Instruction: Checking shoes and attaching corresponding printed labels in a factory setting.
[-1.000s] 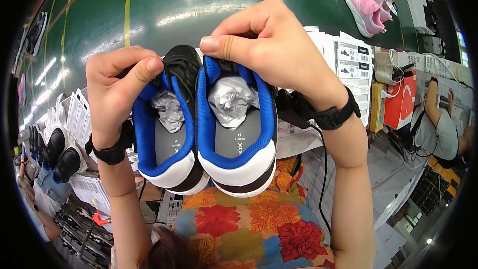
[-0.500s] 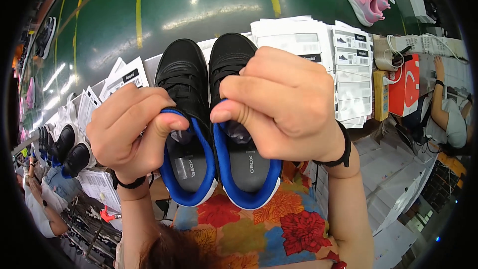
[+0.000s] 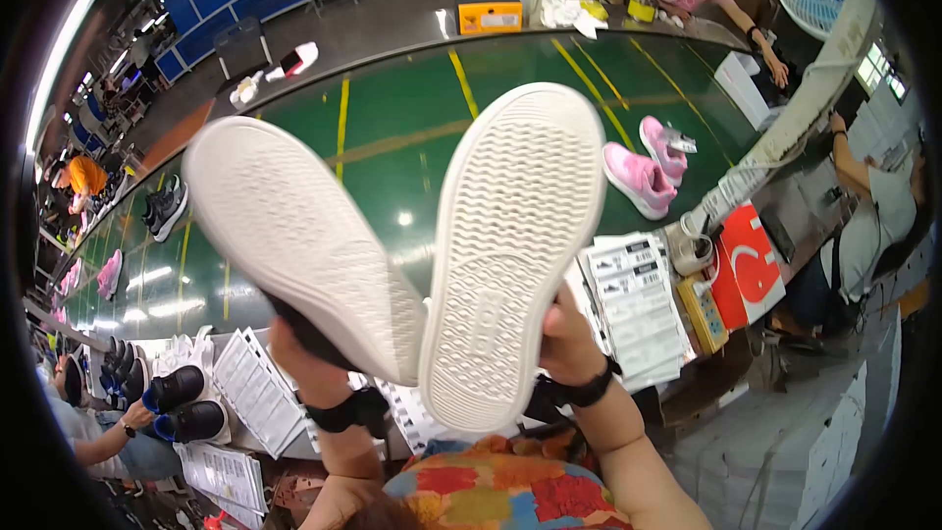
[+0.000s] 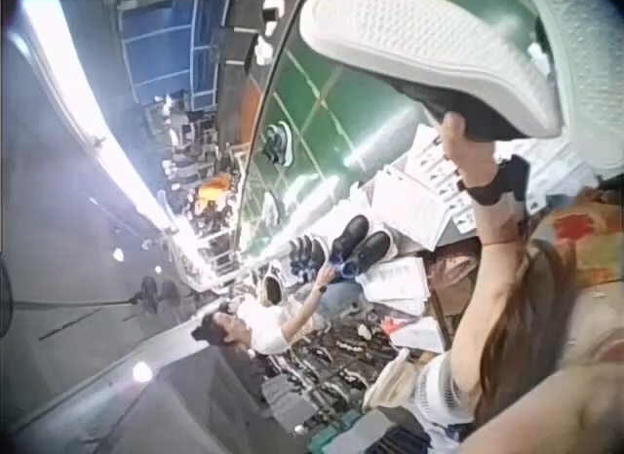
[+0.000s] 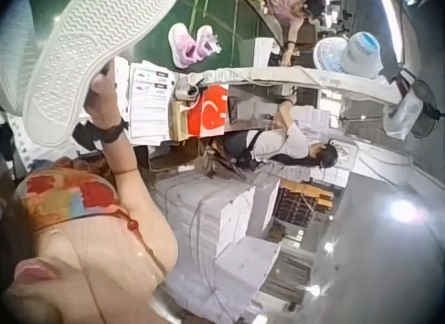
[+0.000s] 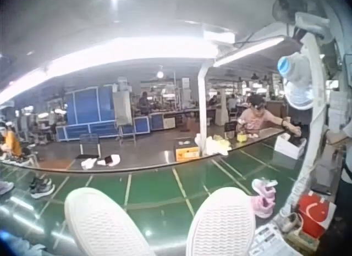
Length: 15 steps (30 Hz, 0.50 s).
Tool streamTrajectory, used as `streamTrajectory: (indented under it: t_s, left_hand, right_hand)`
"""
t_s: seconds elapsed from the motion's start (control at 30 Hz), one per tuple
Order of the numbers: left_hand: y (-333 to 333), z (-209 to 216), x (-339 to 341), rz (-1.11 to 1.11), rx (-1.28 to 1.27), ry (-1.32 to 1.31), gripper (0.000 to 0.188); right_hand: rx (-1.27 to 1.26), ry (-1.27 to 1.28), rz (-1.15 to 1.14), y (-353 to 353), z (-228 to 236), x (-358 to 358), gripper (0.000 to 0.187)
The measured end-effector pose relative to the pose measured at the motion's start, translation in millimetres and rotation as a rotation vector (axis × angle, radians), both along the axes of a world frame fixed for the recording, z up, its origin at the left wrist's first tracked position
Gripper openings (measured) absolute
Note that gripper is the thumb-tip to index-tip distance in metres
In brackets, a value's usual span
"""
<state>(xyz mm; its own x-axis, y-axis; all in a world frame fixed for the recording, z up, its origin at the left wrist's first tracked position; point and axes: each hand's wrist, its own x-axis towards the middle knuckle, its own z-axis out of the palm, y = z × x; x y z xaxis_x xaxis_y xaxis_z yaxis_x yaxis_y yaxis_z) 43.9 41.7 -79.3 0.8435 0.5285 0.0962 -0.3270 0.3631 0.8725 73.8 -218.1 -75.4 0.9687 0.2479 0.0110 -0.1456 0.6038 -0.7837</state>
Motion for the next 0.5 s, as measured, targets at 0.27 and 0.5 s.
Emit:
streamTrajectory:
  t_s: [0.27,0.5]
  left_hand:
    - [-46,-13,-5,-0.482,-0.303,0.198,0.082]
    - [-55,-43,-10,-0.665,-0.392,0.048,0.084]
  right_hand:
    - [-0.016,0.310,0.115,-17,3,-28,0.099]
    - [0.089,0.218,0.073,-33,-13,-47,0.101]
